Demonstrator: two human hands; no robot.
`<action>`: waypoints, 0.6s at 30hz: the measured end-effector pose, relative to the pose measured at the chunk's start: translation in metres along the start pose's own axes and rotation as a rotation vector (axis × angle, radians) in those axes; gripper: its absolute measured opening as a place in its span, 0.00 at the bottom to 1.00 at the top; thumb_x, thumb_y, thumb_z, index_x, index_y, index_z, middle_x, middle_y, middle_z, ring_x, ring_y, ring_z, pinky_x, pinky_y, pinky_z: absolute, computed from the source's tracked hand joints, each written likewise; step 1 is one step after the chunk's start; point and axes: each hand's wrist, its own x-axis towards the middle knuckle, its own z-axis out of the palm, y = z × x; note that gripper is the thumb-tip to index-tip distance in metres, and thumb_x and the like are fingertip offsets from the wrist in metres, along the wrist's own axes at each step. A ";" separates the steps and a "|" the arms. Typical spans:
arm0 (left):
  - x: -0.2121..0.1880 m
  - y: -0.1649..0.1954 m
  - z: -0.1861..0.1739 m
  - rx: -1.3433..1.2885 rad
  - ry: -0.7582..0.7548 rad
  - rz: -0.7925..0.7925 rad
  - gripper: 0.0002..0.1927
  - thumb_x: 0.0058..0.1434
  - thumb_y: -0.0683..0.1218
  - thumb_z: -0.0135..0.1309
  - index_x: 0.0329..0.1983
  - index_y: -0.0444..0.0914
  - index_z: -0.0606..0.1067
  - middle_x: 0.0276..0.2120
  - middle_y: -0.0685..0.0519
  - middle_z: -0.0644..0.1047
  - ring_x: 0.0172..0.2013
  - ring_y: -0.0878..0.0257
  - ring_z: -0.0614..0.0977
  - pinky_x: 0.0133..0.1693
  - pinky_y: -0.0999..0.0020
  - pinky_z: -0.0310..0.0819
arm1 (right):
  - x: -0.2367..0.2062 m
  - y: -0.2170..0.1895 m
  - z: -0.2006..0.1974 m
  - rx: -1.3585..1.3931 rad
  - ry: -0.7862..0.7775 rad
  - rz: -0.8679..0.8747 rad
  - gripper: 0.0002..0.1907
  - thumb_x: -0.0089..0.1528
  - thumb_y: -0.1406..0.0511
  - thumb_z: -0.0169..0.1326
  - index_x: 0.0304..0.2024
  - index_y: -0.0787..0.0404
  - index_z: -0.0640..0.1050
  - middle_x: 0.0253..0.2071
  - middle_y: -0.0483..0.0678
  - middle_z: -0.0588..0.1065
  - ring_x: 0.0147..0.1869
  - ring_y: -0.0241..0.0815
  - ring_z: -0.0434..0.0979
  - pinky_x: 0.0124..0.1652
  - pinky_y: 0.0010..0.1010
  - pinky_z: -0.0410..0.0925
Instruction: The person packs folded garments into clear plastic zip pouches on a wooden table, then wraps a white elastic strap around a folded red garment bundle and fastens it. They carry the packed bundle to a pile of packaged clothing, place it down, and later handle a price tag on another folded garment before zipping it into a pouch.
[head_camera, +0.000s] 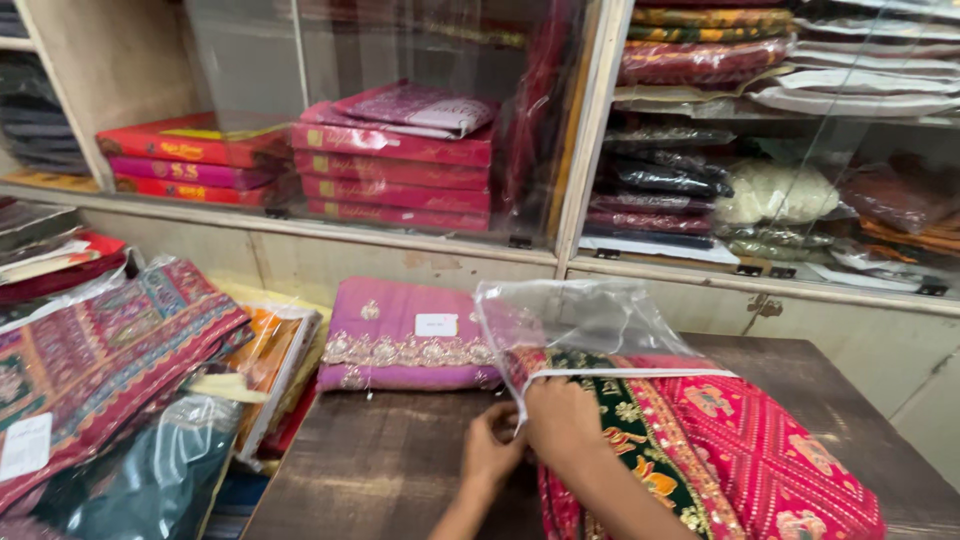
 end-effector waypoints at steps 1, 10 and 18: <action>0.000 -0.002 0.002 -0.067 -0.006 -0.087 0.20 0.54 0.40 0.64 0.51 0.33 0.76 0.38 0.51 0.84 0.37 0.63 0.85 0.38 0.66 0.82 | 0.000 0.000 0.001 -0.024 0.002 -0.016 0.23 0.53 0.60 0.65 0.45 0.68 0.76 0.43 0.63 0.77 0.42 0.58 0.83 0.40 0.43 0.77; 0.018 -0.021 -0.046 0.065 0.029 -0.182 0.19 0.56 0.46 0.58 0.47 0.31 0.83 0.34 0.47 0.86 0.34 0.61 0.82 0.38 0.64 0.74 | -0.024 0.123 -0.010 0.867 -0.042 0.063 0.19 0.59 0.56 0.56 0.46 0.60 0.81 0.41 0.56 0.85 0.43 0.54 0.87 0.42 0.41 0.77; 0.020 0.053 -0.021 1.072 0.307 0.626 0.20 0.53 0.44 0.52 0.50 0.34 0.77 0.44 0.39 0.79 0.42 0.41 0.81 0.40 0.48 0.75 | -0.070 0.268 0.036 0.875 -0.335 0.695 0.39 0.60 0.37 0.49 0.48 0.62 0.86 0.44 0.57 0.87 0.50 0.49 0.88 0.51 0.35 0.74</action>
